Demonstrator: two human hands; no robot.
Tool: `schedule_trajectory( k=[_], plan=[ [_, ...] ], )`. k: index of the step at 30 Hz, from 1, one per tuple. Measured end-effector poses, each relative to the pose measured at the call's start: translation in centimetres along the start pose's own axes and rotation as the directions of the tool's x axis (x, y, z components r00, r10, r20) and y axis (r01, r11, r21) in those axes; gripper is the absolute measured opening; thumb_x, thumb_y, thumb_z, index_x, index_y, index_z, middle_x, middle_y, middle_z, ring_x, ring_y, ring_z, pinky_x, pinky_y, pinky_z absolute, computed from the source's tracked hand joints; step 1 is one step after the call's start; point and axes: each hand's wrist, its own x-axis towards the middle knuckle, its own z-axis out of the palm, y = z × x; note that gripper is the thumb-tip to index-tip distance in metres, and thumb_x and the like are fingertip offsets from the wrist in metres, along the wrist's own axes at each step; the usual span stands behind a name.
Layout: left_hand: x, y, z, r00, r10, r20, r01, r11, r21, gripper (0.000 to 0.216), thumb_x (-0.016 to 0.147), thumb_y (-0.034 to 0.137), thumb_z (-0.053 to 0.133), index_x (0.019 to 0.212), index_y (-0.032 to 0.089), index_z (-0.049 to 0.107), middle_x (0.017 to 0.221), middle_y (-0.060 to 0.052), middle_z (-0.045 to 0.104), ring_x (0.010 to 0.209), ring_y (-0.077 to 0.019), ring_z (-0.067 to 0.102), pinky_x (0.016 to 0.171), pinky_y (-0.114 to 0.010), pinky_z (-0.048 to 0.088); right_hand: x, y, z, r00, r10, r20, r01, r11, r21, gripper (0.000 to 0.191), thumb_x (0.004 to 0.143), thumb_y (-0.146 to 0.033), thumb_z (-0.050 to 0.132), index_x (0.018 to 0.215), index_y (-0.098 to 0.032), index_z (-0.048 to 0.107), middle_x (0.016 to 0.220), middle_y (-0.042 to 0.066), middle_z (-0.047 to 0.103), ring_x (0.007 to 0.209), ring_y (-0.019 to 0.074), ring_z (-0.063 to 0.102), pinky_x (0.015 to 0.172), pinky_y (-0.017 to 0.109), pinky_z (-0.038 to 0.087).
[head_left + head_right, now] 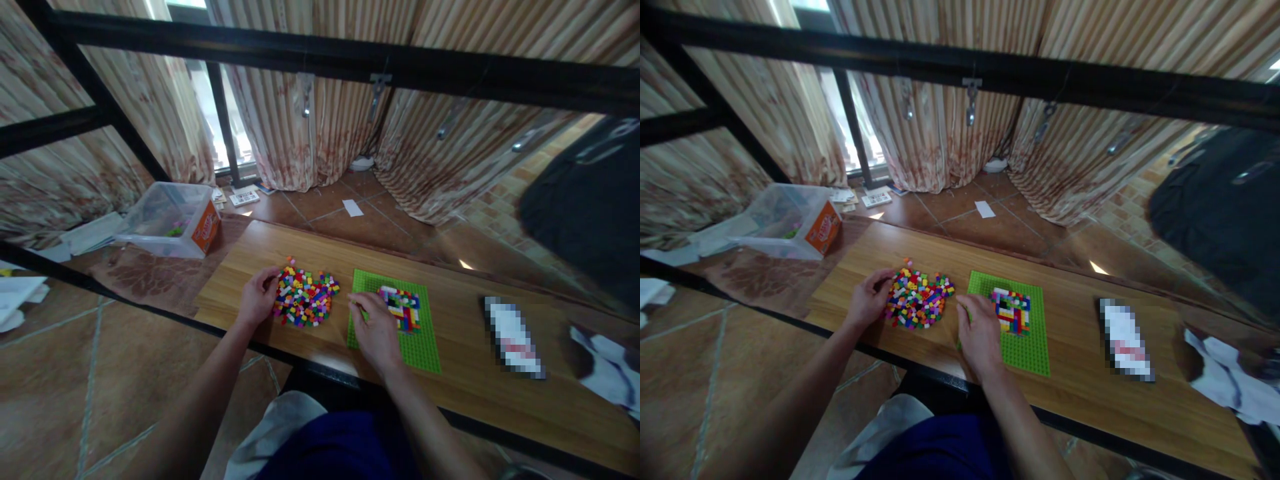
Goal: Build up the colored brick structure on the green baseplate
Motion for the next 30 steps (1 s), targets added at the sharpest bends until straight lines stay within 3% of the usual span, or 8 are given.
schedule_trajectory(
  k=[7,13,25,30],
  plan=[
    [0.0,0.2,0.0,1.000,0.008,-0.003,-0.008,1.000,0.004,0.025,0.086,0.028,0.053,0.104,0.019,0.069,0.105,-0.007,0.074,0.099,-0.0207,0.068,0.094,-0.035,0.054,1.9,1.4,3.4,0.989,0.108,0.104,-0.087,0.978,-0.188,0.031,0.090,-0.013,0.042,0.102,-0.016,0.071,0.098,0.011,0.070,0.094,0.0221,0.062,0.089,0.035,0.046],
    [0.0,0.0,-0.1,1.000,0.013,-0.010,-0.013,1.000,0.000,0.024,0.087,0.028,0.053,0.102,0.019,0.069,0.104,-0.006,0.074,0.098,-0.0206,0.068,0.093,-0.035,0.054,3.2,1.6,4.7,0.975,0.154,0.159,-0.111,0.962,-0.249,0.025,0.094,-0.023,0.048,0.098,-0.018,0.071,0.096,0.008,0.068,0.092,0.0208,0.060,0.087,0.032,0.044],
    [-0.1,0.1,-0.1,1.000,0.015,-0.006,-0.015,1.000,0.001,0.023,0.087,0.030,0.053,0.100,0.019,0.069,0.107,-0.007,0.073,0.101,-0.0207,0.068,0.095,-0.036,0.053,2.9,1.0,4.1,0.931,0.233,0.281,-0.179,0.963,-0.203,0.018,0.087,-0.019,0.058,0.100,-0.021,0.071,0.097,0.004,0.072,0.091,0.0184,0.065,0.083,0.029,0.045],
    [-0.1,0.0,0.0,1.000,0.013,-0.010,-0.013,1.000,-0.005,0.023,0.087,0.029,0.053,0.101,0.020,0.069,0.106,-0.007,0.073,0.100,-0.0208,0.068,0.094,-0.036,0.053,2.6,0.7,3.6,0.930,0.244,0.274,-0.197,0.962,-0.190,0.022,0.094,-0.026,0.052,0.104,-0.020,0.071,0.101,0.004,0.074,0.090,0.0185,0.066,0.082,0.029,0.045]
  ],
)
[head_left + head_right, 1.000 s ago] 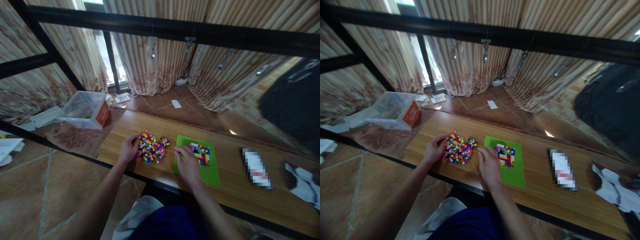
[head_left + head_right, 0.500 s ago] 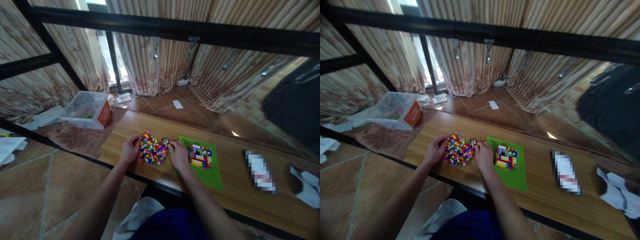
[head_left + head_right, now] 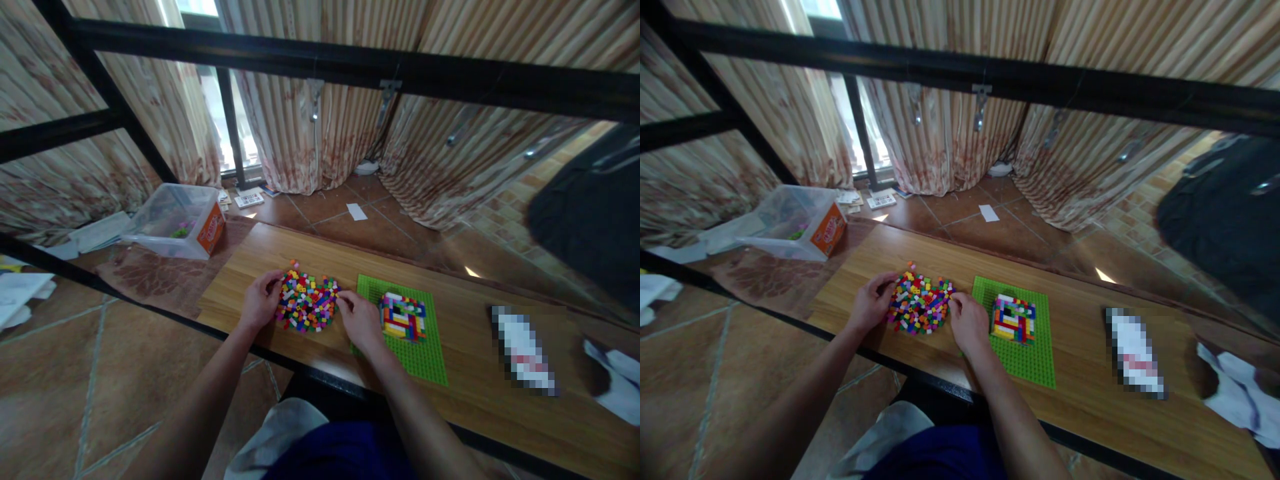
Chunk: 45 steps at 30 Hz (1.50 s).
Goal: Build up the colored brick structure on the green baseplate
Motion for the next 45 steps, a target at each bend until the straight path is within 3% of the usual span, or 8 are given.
schedule_trajectory(
  k=[10,16,27,31,38,41,45],
  plan=[
    [0.0,0.0,-0.1,1.000,0.010,0.009,-0.010,1.000,0.018,0.023,0.088,0.029,0.053,0.102,0.020,0.068,0.104,-0.006,0.073,0.098,-0.0206,0.068,0.091,-0.035,0.054,0.9,-0.1,0.2,0.999,-0.043,-0.005,0.042,0.988,-0.147,0.019,0.092,-0.020,0.053,0.099,-0.022,0.070,0.103,0.005,0.067,0.096,0.0176,0.061,0.084,0.027,0.042],
    [0.0,-0.1,-0.1,1.000,0.014,0.012,-0.014,1.000,0.019,0.022,0.088,0.029,0.053,0.101,0.020,0.068,0.105,-0.006,0.073,0.099,-0.0203,0.068,0.094,-0.035,0.054,0.4,0.1,0.0,0.998,-0.052,-0.018,0.048,0.984,-0.172,0.015,0.090,-0.020,0.053,0.086,-0.020,0.068,0.095,0.005,0.065,0.090,0.0181,0.060,0.082,0.028,0.043],
    [0.0,0.1,-0.2,1.000,0.002,0.017,-0.003,0.999,0.038,0.025,0.087,0.029,0.053,0.105,0.020,0.068,0.104,-0.006,0.074,0.096,-0.0204,0.069,0.092,-0.035,0.055,0.4,0.2,0.2,0.997,-0.072,-0.009,0.069,0.982,-0.177,0.019,0.092,-0.021,0.051,0.085,-0.022,0.068,0.093,0.005,0.066,0.089,0.0176,0.062,0.081,0.027,0.043],
    [0.1,-0.1,-0.2,1.000,-0.003,0.020,0.002,1.000,0.028,0.026,0.088,0.031,0.052,0.104,0.020,0.069,0.106,-0.007,0.074,0.099,-0.0215,0.068,0.093,-0.036,0.054,-0.3,-0.1,-0.2,0.996,-0.070,-0.050,0.066,0.996,-0.068,0.017,0.090,-0.020,0.050,0.086,-0.020,0.067,0.091,0.005,0.067,0.086,0.0178,0.062,0.079,0.029,0.044],
    [0.2,-0.2,-0.3,1.000,-0.008,0.018,0.007,0.999,0.044,0.028,0.086,0.032,0.053,0.106,0.019,0.069,0.106,-0.007,0.074,0.099,-0.0217,0.069,0.093,-0.036,0.054,-3.3,-0.1,-2.6,0.993,-0.030,-0.114,0.066,0.945,0.321,0.016,0.086,-0.029,0.055,0.087,-0.020,0.069,0.086,0.005,0.069,0.078,0.0172,0.063,0.074,0.030,0.049],
    [0.2,-0.3,-0.3,1.000,-0.005,0.020,0.004,0.999,0.037,0.028,0.086,0.032,0.054,0.106,0.020,0.069,0.105,-0.007,0.074,0.098,-0.0214,0.069,0.092,-0.035,0.055,-4.2,1.4,-4.2,0.987,0.021,-0.161,0.040,0.929,0.368,0.022,0.086,-0.034,0.056,0.094,-0.021,0.071,0.094,0.006,0.071,0.084,0.0192,0.065,0.079,0.034,0.051],
    [0.2,-0.3,-0.3,1.000,0.003,0.021,-0.004,1.000,0.031,0.028,0.086,0.033,0.054,0.106,0.020,0.069,0.105,-0.007,0.074,0.097,-0.0216,0.069,0.092,-0.035,0.055,-4.3,4.5,-6.6,0.956,0.075,-0.284,0.018,0.951,0.310,0.027,0.085,-0.040,0.057,0.097,-0.022,0.072,0.105,0.008,0.072,0.095,0.0226,0.066,0.087,0.040,0.051]
  ],
)
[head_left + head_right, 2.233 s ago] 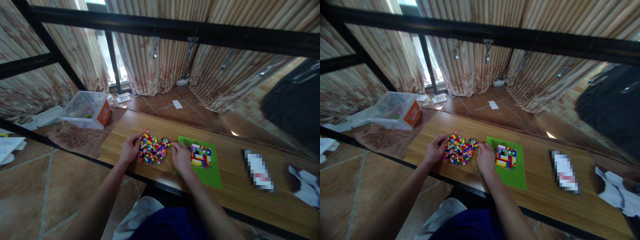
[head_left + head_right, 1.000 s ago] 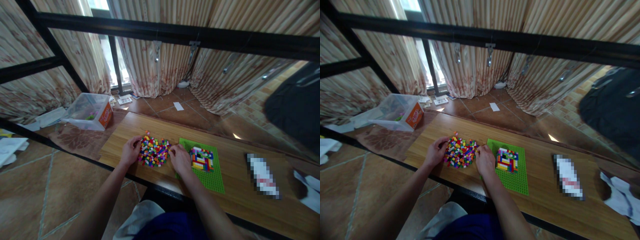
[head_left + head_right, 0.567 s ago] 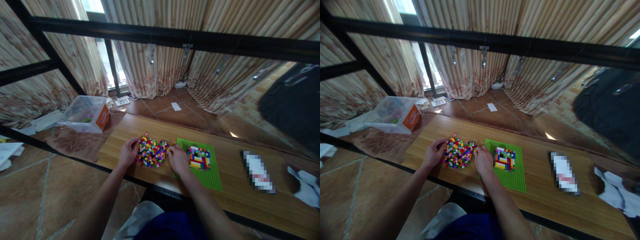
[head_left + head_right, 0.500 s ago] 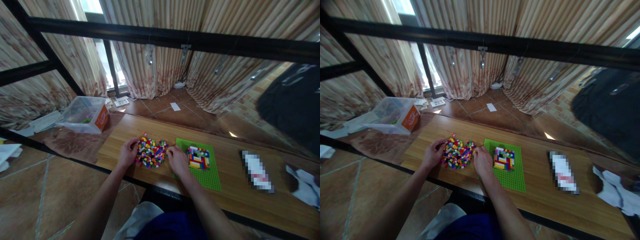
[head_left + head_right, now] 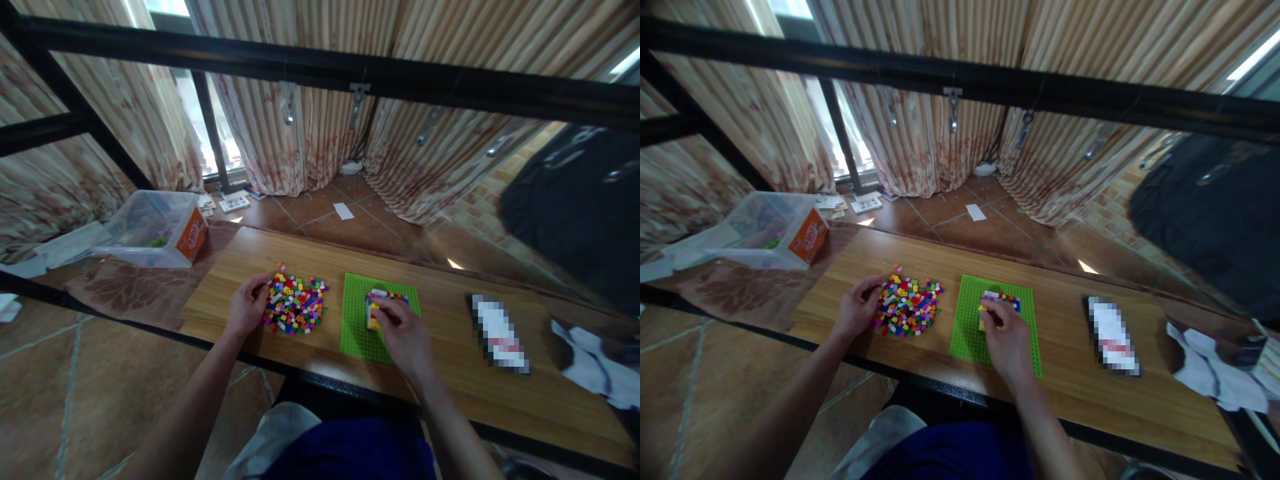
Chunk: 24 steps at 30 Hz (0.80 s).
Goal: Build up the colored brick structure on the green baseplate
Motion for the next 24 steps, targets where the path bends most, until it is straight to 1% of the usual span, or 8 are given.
schedule_trajectory(
  k=[2,4,6,8,13,18,21,24],
  plan=[
    [0.0,0.1,0.0,1.000,0.001,-0.002,-0.001,1.000,0.003,0.028,0.085,0.033,0.055,0.105,0.020,0.069,0.106,-0.007,0.074,0.098,-0.0220,0.069,0.093,-0.036,0.055,0.6,1.1,-1.3,0.997,0.007,-0.074,-0.011,0.998,-0.062,0.030,0.084,-0.044,0.056,0.095,-0.021,0.072,0.101,0.009,0.073,0.089,0.0227,0.067,0.084,0.039,0.052],
    [0.0,0.2,-0.1,1.000,0.001,-0.003,-0.001,1.000,0.004,0.027,0.085,0.033,0.055,0.105,0.020,0.069,0.106,-0.007,0.074,0.099,-0.0223,0.069,0.094,-0.037,0.054,1.0,1.9,-2.1,0.990,0.015,-0.139,-0.032,0.992,-0.124,0.033,0.084,-0.047,0.055,0.093,-0.019,0.072,0.094,0.009,0.074,0.080,0.0216,0.067,0.076,0.037,0.053],
    [0.0,0.3,-0.1,1.000,0.002,-0.003,-0.002,1.000,0.007,0.027,0.085,0.034,0.055,0.104,0.020,0.069,0.106,-0.007,0.074,0.099,-0.0223,0.069,0.093,-0.037,0.054,1.3,2.5,-2.5,0.984,0.018,-0.178,-0.052,0.981,-0.189,0.036,0.084,-0.049,0.055,0.091,-0.018,0.072,0.088,0.009,0.073,0.071,0.0202,0.065,0.070,0.035,0.052],
    [0.0,0.3,-0.1,1.000,0.000,-0.007,0.000,1.000,0.009,0.027,0.086,0.034,0.055,0.104,0.019,0.069,0.105,-0.008,0.074,0.098,-0.0222,0.069,0.092,-0.036,0.055,1.3,2.9,-2.3,0.982,0.004,-0.191,-0.052,0.968,-0.245,0.037,0.084,-0.050,0.055,0.092,-0.018,0.072,0.087,0.009,0.073,0.068,0.0193,0.064,0.068,0.034,0.050],
    [0.1,0.1,0.0,1.000,0.002,-0.010,-0.002,1.000,0.005,0.027,0.086,0.034,0.054,0.104,0.019,0.069,0.105,-0.008,0.074,0.098,-0.0219,0.069,0.092,-0.036,0.054,1.3,3.3,-0.9,0.979,-0.064,-0.195,-0.012,0.930,-0.367,0.038,0.089,-0.047,0.047,0.094,-0.018,0.072,0.092,0.010,0.072,0.076,0.0199,0.063,0.073,0.034,0.048],
    [0.1,0.1,0.0,1.000,-0.006,-0.006,0.006,1.000,0.013,0.028,0.086,0.035,0.053,0.103,0.019,0.069,0.104,-0.007,0.074,0.097,-0.0222,0.069,0.090,-0.036,0.055,1.4,3.5,-0.1,0.963,-0.134,-0.233,0.011,0.886,-0.464,0.034,0.091,-0.042,0.046,0.089,-0.019,0.071,0.088,0.009,0.070,0.081,0.0213,0.062,0.076,0.034,0.047],
    [0.1,0.2,0.0,1.000,-0.005,-0.012,0.005,1.000,0.022,0.028,0.086,0.035,0.053,0.103,0.019,0.069,0.105,-0.007,0.074,0.098,-0.0224,0.069,0.091,-0.036,0.055,1.4,3.9,0.0,0.953,-0.168,-0.252,0.026,0.874,-0.486,0.031,0.090,-0.041,0.049,0.086,-0.019,0.071,0.087,0.009,0.070,0.083,0.0220,0.061,0.079,0.035,0.047],
    [0.0,0.2,0.0,1.000,-0.006,-0.007,0.006,1.000,0.022,0.028,0.086,0.034,0.052,0.103,0.020,0.069,0.104,-0.007,0.074,0.097,-0.0219,0.069,0.091,-0.035,0.055,1.4,4.2,-0.1,0.944,-0.153,-0.294,0.003,0.891,-0.454,0.031,0.088,-0.044,0.053,0.087,-0.019,0.072,0.089,0.008,0.070,0.082,0.0215,0.062,0.077,0.035,0.047]
  ],
)
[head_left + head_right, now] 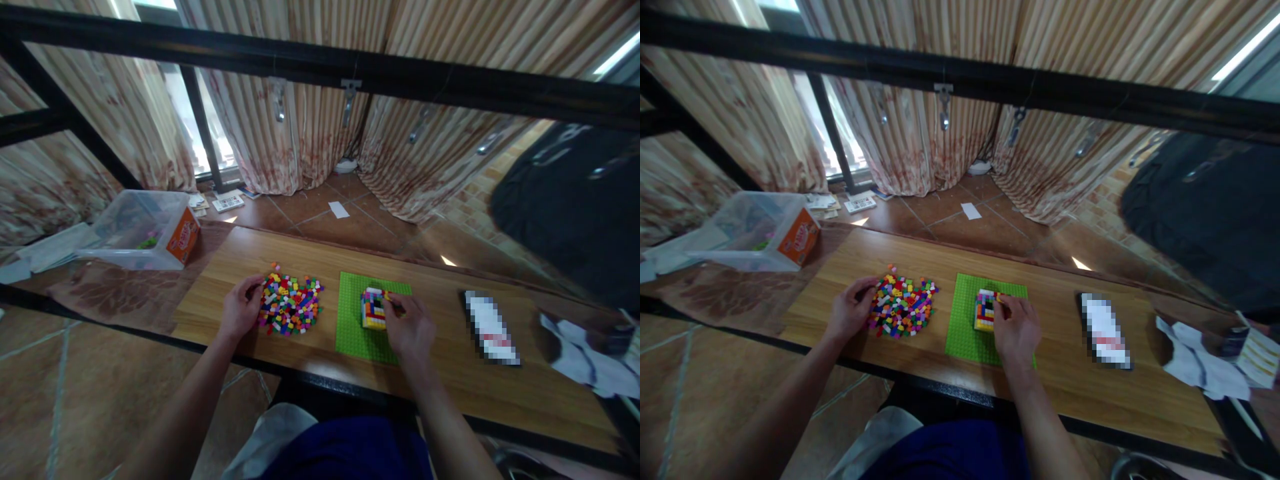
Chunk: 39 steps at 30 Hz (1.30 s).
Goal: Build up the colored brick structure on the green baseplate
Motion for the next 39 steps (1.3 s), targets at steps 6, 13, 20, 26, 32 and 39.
schedule_trajectory(
  k=[6,13,20,26,32,39],
  plan=[
    [0.0,-0.2,0.0,1.000,0.011,-0.001,-0.011,1.000,-0.015,0.028,0.086,0.032,0.053,0.105,0.019,0.069,0.105,-0.007,0.074,0.099,-0.0215,0.069,0.092,-0.035,0.054,-0.2,0.7,-0.2,0.998,-0.055,0.002,0.055,0.998,-0.002,0.032,0.089,-0.046,0.055,0.089,-0.021,0.075,0.093,0.009,0.069,0.088,0.0219,0.062,0.080,0.035,0.048],
    [0.1,-0.4,0.1,1.000,0.003,0.000,-0.003,1.000,-0.025,0.028,0.086,0.033,0.053,0.104,0.019,0.069,0.106,-0.007,0.074,0.099,-0.0217,0.069,0.092,-0.034,0.054,0.0,0.6,-0.4,0.999,-0.045,-0.006,0.045,0.997,0.063,0.034,0.090,-0.045,0.053,0.089,-0.020,0.076,0.092,0.010,0.068,0.087,0.0206,0.062,0.079,0.034,0.049],
    [0.1,-0.3,0.1,1.000,0.000,-0.001,0.000,1.000,-0.023,0.029,0.086,0.033,0.053,0.104,0.018,0.069,0.106,-0.007,0.074,0.099,-0.0213,0.069,0.093,-0.034,0.054,1.8,0.9,-0.8,0.982,0.190,0.020,-0.190,0.964,0.184,0.045,0.085,-0.054,0.053,0.097,-0.015,0.074,0.098,0.014,0.068,0.086,0.0230,0.060,0.080,0.038,0.048],
    [0.1,-0.3,0.0,1.000,0.004,0.002,-0.004,1.000,-0.016,0.029,0.086,0.033,0.054,0.104,0.018,0.069,0.105,-0.007,0.074,0.098,-0.0211,0.069,0.092,-0.033,0.054,2.3,1.6,0.7,0.961,0.234,0.149,-0.258,0.950,0.174,0.055,0.081,-0.058,0.052,0.105,-0.012,0.072,0.104,0.017,0.069,0.096,0.0275,0.060,0.090,0.044,0.045],
    [0.0,0.0,0.0,1.000,-0.003,-0.005,0.003,1.000,-0.010,0.028,0.086,0.033,0.054,0.103,0.018,0.069,0.103,-0.007,0.074,0.097,-0.0210,0.069,0.091,-0.033,0.055,1.7,1.3,1.2,0.925,0.294,0.241,-0.354,0.899,0.260,0.052,0.083,-0.055,0.050,0.106,-0.014,0.072,0.103,0.015,0.072,0.090,0.0260,0.065,0.084,0.042,0.049],
    [0.0,0.2,0.0,1.000,-0.023,-0.009,0.023,1.000,-0.021,0.027,0.085,0.031,0.055,0.103,0.017,0.069,0.103,-0.007,0.075,0.095,-0.0204,0.069,0.090,-0.033,0.055,1.9,0.9,1.2,0.918,0.320,0.235,-0.382,0.873,0.302,0.046,0.079,-0.051,0.056,0.100,-0.015,0.075,0.097,0.012,0.075,0.085,0.0247,0.067,0.081,0.039,0.050]
  ],
)
